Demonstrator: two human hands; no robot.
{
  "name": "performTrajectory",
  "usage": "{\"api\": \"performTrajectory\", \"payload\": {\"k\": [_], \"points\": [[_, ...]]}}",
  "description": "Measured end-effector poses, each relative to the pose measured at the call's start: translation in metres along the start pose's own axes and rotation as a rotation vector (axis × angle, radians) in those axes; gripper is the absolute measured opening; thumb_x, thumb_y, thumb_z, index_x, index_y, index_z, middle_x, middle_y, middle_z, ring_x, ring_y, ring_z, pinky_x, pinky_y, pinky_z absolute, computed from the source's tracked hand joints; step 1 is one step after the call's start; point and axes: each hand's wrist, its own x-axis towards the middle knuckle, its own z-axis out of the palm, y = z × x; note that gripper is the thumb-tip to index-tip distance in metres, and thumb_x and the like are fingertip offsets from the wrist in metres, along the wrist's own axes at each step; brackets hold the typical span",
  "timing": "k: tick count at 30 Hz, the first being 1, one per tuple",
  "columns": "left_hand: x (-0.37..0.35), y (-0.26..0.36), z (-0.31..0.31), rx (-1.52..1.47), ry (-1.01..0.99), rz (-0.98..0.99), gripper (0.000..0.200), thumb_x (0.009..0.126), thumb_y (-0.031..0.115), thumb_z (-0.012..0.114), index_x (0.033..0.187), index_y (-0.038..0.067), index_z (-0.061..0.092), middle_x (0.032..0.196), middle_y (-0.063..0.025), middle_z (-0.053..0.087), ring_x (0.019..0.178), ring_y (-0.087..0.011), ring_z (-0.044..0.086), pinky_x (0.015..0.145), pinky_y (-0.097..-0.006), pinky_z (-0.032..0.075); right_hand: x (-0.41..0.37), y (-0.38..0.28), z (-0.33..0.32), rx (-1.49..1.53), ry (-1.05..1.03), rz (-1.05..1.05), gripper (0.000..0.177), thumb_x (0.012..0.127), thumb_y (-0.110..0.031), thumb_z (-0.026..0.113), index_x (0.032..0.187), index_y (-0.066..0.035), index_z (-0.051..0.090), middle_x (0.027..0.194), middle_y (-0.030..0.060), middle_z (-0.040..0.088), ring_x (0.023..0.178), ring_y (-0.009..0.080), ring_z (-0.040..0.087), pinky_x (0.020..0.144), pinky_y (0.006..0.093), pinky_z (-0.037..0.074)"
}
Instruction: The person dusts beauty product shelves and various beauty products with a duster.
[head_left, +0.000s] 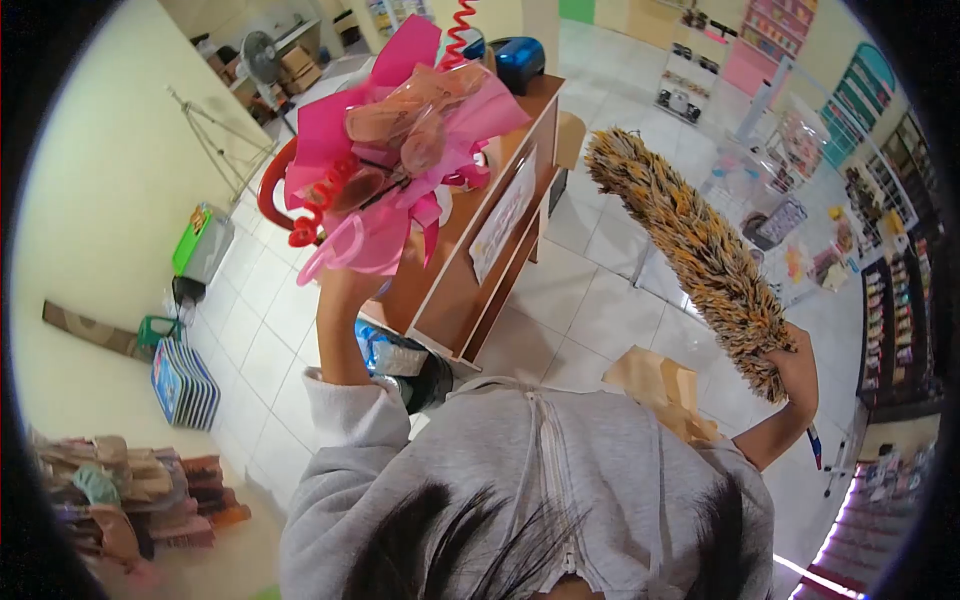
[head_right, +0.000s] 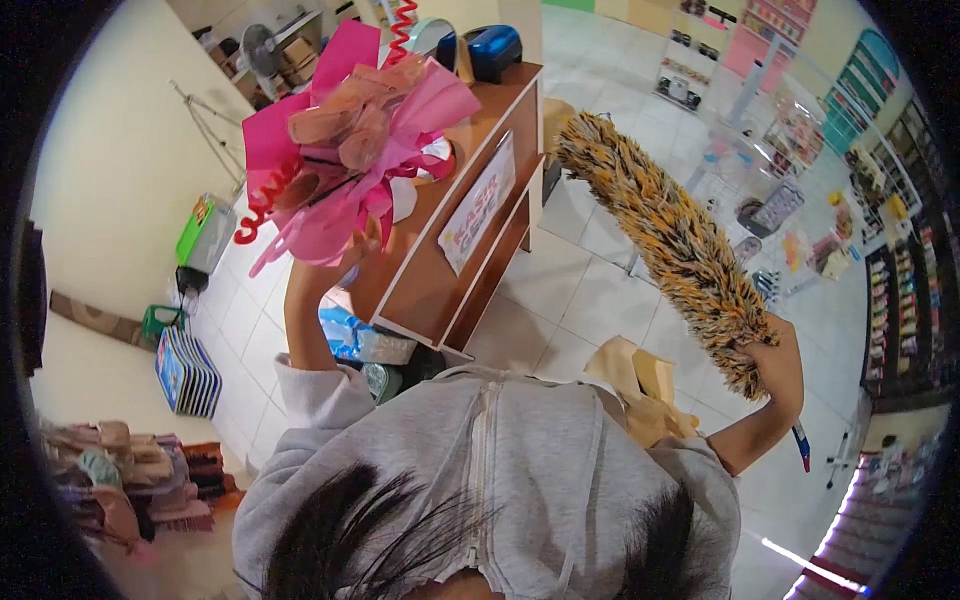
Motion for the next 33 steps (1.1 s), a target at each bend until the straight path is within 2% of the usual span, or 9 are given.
{"api": "performTrajectory", "payload": {"k": [1, 5, 9, 16, 22, 25, 28, 30, 33], "points": [[0.000, 0.004, 0.001, -0.016, 0.005, -0.028, 0.030, 0.077, 0.023, 0.074, 0.098, 0.004, 0.063, 0.086, -0.0076, 0.066, 0.076, -0.0212, 0.062, 0.070, -0.0331, 0.049, 0.002, 0.000, 0.004, -0.010, 0.114, -0.013, 0.030, 0.064, 0.006, 0.058, 0.094, 0.008, 0.062, 0.083, 0.0062, 0.066, 0.075, 0.0138, 0.059, 0.072, 0.0275, 0.048], [0.002, -0.003, 0.010, 0.071, 0.116, -0.096, 0.032, 0.079, 0.023, 0.073, 0.104, 0.005, 0.062, 0.092, -0.0079, 0.066, 0.084, -0.0211, 0.061, 0.074, -0.0327, 0.049, 0.012, -0.012, 0.001, 0.016, -0.158, 0.015, 0.033, 0.063, 0.006, 0.060, 0.096, 0.008, 0.063, 0.084, 0.0056, 0.066, 0.075, 0.0138, 0.059, 0.072, 0.0270, 0.048], [0.010, -0.079, 0.042, 0.138, 0.063, 0.025, 0.050, 0.078, 0.036, 0.072, 0.119, 0.011, 0.058, 0.115, -0.0085, 0.062, 0.104, -0.0255, 0.058, 0.087, -0.0367, 0.047, 0.009, 0.003, -0.001, 0.045, -0.105, 0.006, 0.034, 0.062, 0.007, 0.061, 0.096, 0.008, 0.063, 0.085, 0.0060, 0.066, 0.075, 0.0136, 0.059, 0.073, 0.0269, 0.048], [0.040, -0.073, 0.025, -0.064, 0.028, 0.061, 0.046, 0.077, 0.032, 0.074, 0.114, 0.009, 0.060, 0.105, -0.0062, 0.063, 0.098, -0.0221, 0.059, 0.084, -0.0345, 0.047, 0.016, 0.010, -0.005, 0.025, -0.254, 0.015, 0.036, 0.062, 0.008, 0.061, 0.097, 0.008, 0.062, 0.086, 0.0065, 0.067, 0.076, 0.0141, 0.060, 0.073, 0.0268, 0.048], [0.049, -0.049, 0.013, -0.270, 0.077, -0.010, 0.042, 0.077, 0.029, 0.076, 0.110, 0.008, 0.061, 0.096, -0.0041, 0.064, 0.093, -0.0192, 0.059, 0.081, -0.0326, 0.047, 0.003, 0.007, 0.002, 0.093, -0.059, -0.003, 0.033, 0.061, 0.008, 0.061, 0.094, 0.007, 0.063, 0.085, 0.0061, 0.066, 0.076, 0.0142, 0.060, 0.074, 0.0277, 0.048], [0.053, -0.015, -0.010, -0.399, 0.096, -0.223, 0.039, 0.076, 0.029, 0.077, 0.106, 0.008, 0.063, 0.090, -0.0014, 0.064, 0.086, -0.0167, 0.060, 0.071, -0.0312, 0.049, -0.001, 0.029, 0.003, 0.239, 0.097, -0.015, 0.032, 0.061, 0.008, 0.062, 0.093, 0.006, 0.063, 0.085, 0.0056, 0.066, 0.076, 0.0140, 0.060, 0.075, 0.0283, 0.049], [0.057, -0.013, -0.021, -0.497, 0.195, -0.258, 0.031, 0.077, 0.025, 0.076, 0.099, 0.008, 0.063, 0.088, -0.0013, 0.063, 0.080, -0.0149, 0.059, 0.059, -0.0310, 0.047, 0.002, 0.037, -0.005, 0.219, -0.061, -0.073, 0.033, 0.060, 0.008, 0.063, 0.093, 0.007, 0.062, 0.085, 0.0042, 0.065, 0.077, 0.0132, 0.061, 0.075, 0.0285, 0.050], [0.055, -0.023, -0.027, -0.645, 0.256, -0.250, 0.026, 0.077, 0.023, 0.076, 0.094, 0.008, 0.062, 0.087, -0.0013, 0.062, 0.077, -0.0137, 0.058, 0.051, -0.0309, 0.043, -0.003, -0.010, 0.001, 0.150, -0.233, -0.034, 0.035, 0.057, 0.007, 0.064, 0.093, 0.006, 0.061, 0.087, 0.0032, 0.064, 0.079, 0.0115, 0.058, 0.075, 0.0270, 0.048], [0.044, -0.028, -0.041, -0.498, 0.261, -0.259, 0.029, 0.077, 0.021, 0.075, 0.099, 0.008, 0.061, 0.090, -0.0018, 0.062, 0.084, -0.0152, 0.058, 0.067, -0.0313, 0.045, 0.017, 0.012, -0.002, 0.087, -0.504, -0.088, 0.046, 0.056, 0.003, 0.067, 0.102, 0.004, 0.060, 0.094, 0.0049, 0.064, 0.085, 0.0113, 0.057, 0.077, 0.0257, 0.045]]}}
